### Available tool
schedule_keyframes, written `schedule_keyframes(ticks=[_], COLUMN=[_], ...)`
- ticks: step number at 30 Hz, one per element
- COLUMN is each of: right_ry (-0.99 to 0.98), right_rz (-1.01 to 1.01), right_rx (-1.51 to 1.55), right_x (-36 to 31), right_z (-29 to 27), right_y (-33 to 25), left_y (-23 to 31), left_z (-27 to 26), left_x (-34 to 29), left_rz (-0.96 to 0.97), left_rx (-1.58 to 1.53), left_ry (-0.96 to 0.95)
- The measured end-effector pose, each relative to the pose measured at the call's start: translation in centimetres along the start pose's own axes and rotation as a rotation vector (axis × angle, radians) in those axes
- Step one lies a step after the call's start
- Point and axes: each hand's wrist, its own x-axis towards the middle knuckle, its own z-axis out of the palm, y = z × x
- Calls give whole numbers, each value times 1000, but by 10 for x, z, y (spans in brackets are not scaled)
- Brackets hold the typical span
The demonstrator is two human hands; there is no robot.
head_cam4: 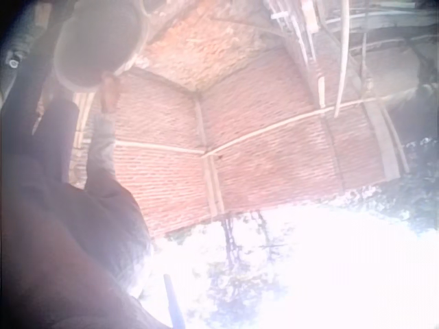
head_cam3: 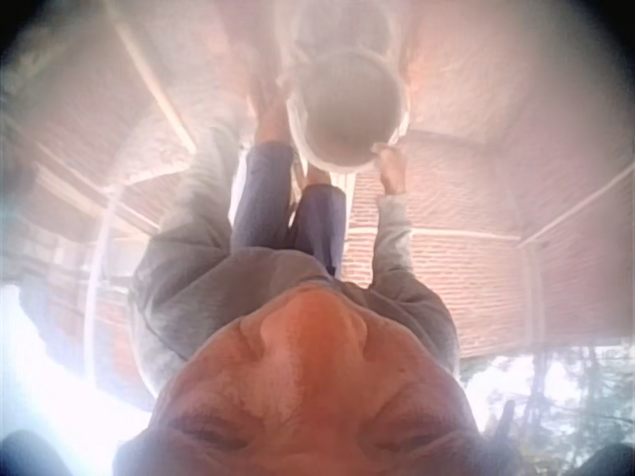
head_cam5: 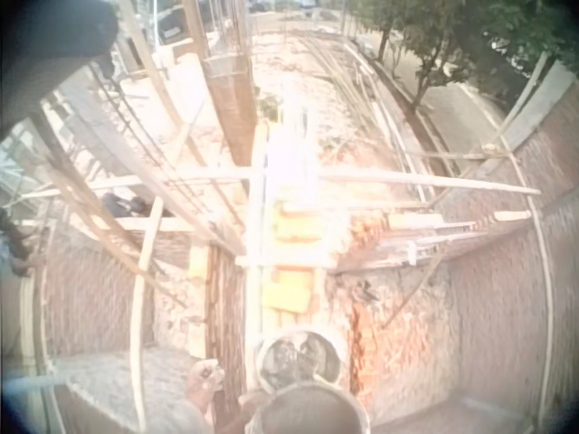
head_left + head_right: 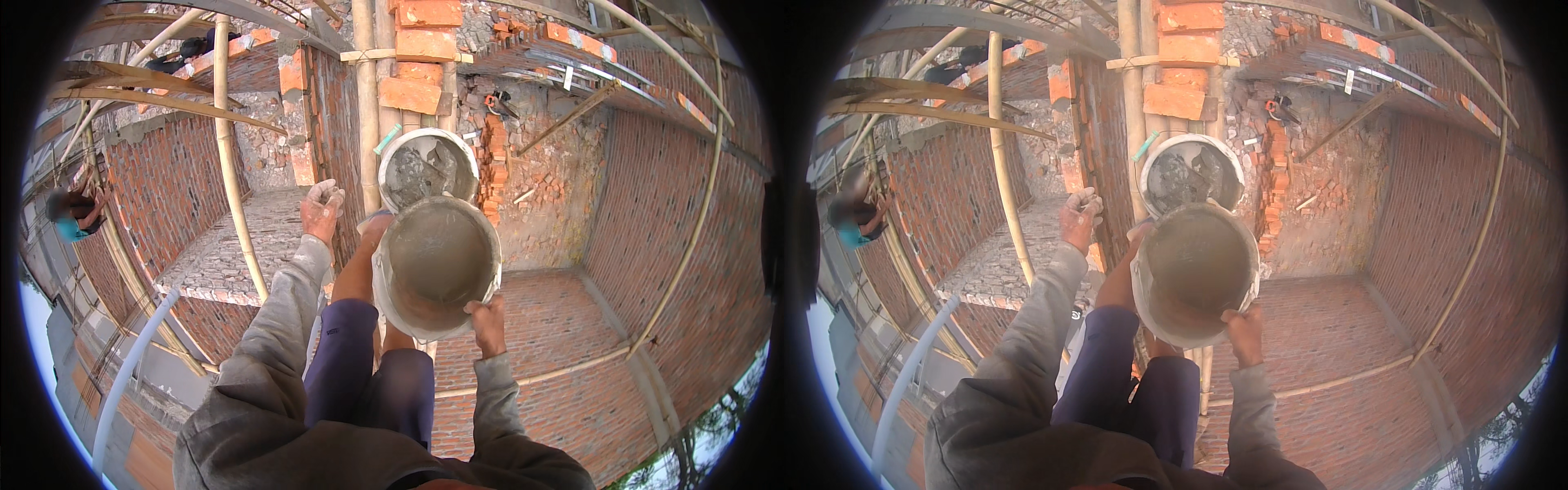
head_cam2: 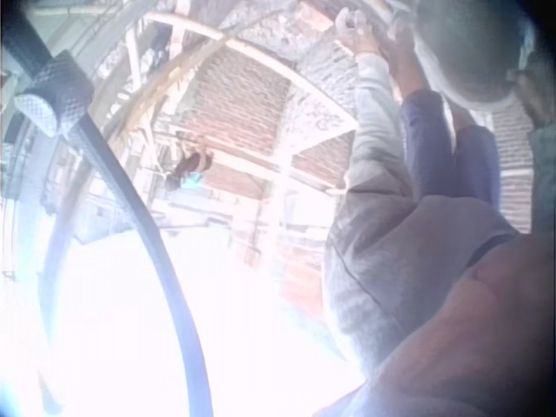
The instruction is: The person scoops mortar from a bucket with a trowel and applies it to a brick wall on bamboo scaffolding. They place bricks into the mortar and tap them into position, repeating the process to build the wall.
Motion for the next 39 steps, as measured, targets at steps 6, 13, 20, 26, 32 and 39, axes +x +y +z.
schedule_keyframes(ticks=[6, 13, 20, 26, 32, 39], right_ry=[-211, -92, -110, 29, 116, 202], right_rz=[-17, -27, -187, -248, -222, -176], right_rx=[102, 294, 545, 443, 649, 566], right_x=[-24, -66, -111, -139, -185, -213], right_z=[-32, -63, -76, -107, -144, -185], right_y=[-34, -57, -75, -43, -18, 12], left_y=[112, 198, 41, -81, -84, -67], left_z=[-72, -154, -216, -280, -320, -336], left_x=[31, 13, -117, -266, -312, -302], left_rz=[259, 404, -66, -92, -203, -238], left_rx=[96, 128, 317, 954, 862, 705], left_ry=[147, 81, -135, -426, -284, 6])
